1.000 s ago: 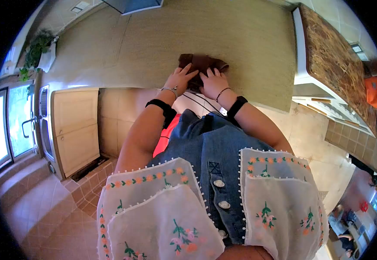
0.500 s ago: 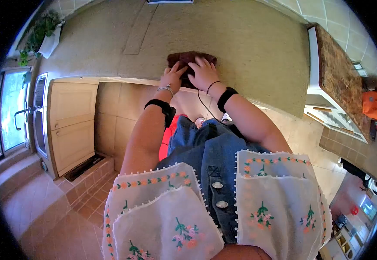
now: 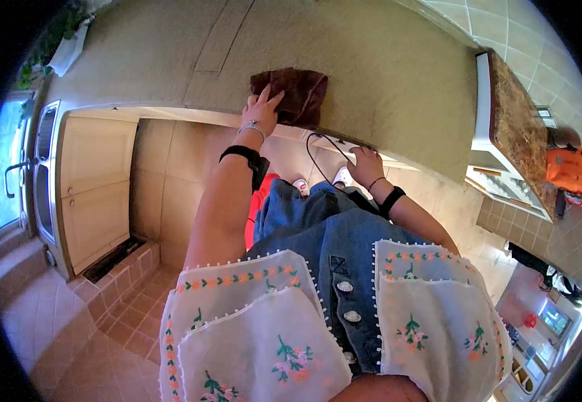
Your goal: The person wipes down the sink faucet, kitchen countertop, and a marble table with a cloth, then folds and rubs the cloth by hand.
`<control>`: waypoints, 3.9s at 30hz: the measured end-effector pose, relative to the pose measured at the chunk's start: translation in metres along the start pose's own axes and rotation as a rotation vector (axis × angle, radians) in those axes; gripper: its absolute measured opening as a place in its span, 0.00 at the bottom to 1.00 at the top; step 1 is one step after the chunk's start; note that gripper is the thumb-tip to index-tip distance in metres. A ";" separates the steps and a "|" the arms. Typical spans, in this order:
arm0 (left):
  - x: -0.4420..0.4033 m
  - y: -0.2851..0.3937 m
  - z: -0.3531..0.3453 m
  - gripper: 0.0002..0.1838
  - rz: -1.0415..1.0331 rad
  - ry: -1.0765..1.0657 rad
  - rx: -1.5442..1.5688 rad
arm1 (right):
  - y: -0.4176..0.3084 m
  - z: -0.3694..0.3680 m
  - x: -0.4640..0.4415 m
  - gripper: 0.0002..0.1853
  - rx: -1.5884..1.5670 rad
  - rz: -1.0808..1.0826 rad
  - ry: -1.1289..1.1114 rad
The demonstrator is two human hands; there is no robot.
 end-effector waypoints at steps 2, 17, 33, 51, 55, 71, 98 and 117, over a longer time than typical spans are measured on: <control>-0.002 -0.003 -0.005 0.31 -0.007 -0.002 -0.010 | 0.012 -0.042 -0.009 0.26 -0.091 -0.050 -0.059; -0.008 -0.001 -0.013 0.33 -0.037 -0.041 -0.086 | -0.120 -0.018 0.033 0.22 0.032 0.546 -0.447; -0.034 0.190 -0.078 0.33 -0.327 0.018 -0.354 | 0.112 0.109 -0.001 0.25 -0.497 0.296 0.282; -0.020 0.394 -0.160 0.25 -0.092 0.224 -0.025 | 0.218 0.105 -0.035 0.38 -0.021 0.636 0.081; -0.009 0.406 -0.161 0.23 -0.032 0.204 -0.018 | 0.222 0.097 -0.028 0.34 -0.049 0.654 0.085; 0.051 0.509 -0.222 0.32 0.153 0.338 0.307 | 0.314 0.064 0.030 0.26 -0.249 0.839 -0.016; -0.211 0.732 -0.129 0.30 -0.067 0.416 -0.025 | 0.555 0.250 -0.150 0.42 0.237 0.693 -0.033; -0.296 0.680 -0.115 0.38 0.078 -0.041 -0.133 | 0.507 0.273 -0.216 0.35 -0.011 0.636 -0.059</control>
Point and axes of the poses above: each hand's wrist, its own x-axis away from the middle knuckle, its own z-axis out of the back of the hand, y = z × x, the point moved 6 cm from there along -x, towards the middle knuckle, and after that the axes turned 12 degrees about -z, right-handed, at the moved point
